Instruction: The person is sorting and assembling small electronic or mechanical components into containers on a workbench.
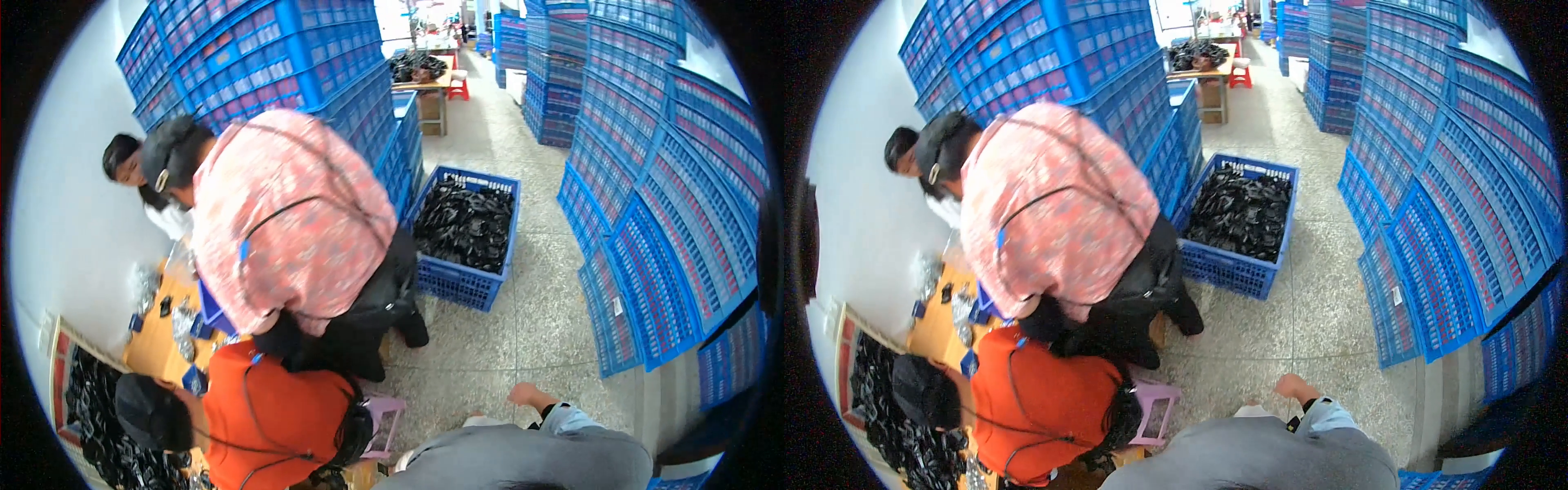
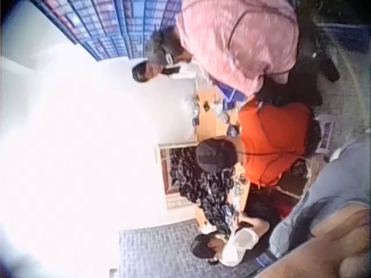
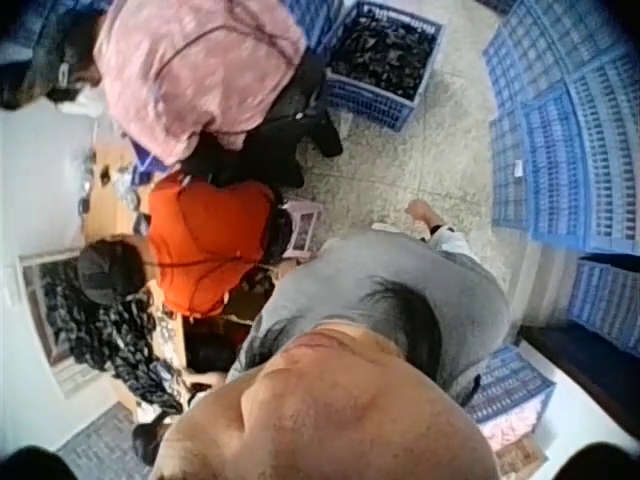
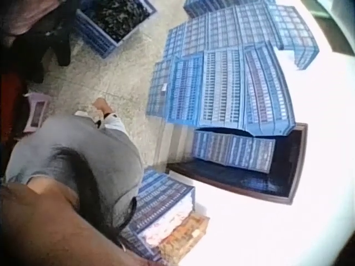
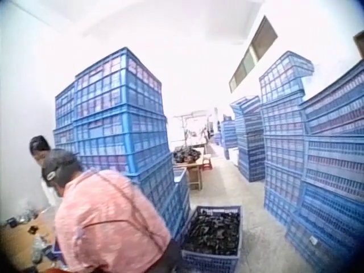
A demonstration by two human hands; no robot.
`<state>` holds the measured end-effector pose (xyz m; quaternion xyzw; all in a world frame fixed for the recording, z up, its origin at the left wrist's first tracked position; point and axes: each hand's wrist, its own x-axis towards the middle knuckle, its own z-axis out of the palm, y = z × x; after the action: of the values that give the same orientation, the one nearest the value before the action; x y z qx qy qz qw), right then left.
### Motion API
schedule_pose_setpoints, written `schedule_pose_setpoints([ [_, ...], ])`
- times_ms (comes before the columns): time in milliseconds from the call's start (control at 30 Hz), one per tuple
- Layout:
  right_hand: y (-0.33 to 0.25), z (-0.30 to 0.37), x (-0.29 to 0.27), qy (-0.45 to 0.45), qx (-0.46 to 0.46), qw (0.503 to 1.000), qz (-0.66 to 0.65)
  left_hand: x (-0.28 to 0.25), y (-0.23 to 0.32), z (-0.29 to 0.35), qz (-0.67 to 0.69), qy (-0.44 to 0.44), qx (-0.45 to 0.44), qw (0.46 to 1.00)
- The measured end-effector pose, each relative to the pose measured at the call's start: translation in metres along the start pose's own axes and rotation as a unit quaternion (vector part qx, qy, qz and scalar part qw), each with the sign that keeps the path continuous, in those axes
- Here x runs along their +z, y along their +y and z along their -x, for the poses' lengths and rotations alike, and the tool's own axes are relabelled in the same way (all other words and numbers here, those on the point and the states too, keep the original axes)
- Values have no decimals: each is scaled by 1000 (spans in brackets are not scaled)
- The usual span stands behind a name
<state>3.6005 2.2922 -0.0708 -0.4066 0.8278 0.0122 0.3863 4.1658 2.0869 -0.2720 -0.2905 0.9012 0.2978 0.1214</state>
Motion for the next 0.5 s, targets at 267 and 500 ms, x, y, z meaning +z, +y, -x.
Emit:
schedule_pose_setpoints([
  [267, 165, 59, -43, 190, 167, 958, -133, -16, 89, -209, 149, -7, 254, 956],
  [500, 278, 124, 55, 57, 207, 975, 48, -202, 270, -373, 42, -135, 113, 984],
])
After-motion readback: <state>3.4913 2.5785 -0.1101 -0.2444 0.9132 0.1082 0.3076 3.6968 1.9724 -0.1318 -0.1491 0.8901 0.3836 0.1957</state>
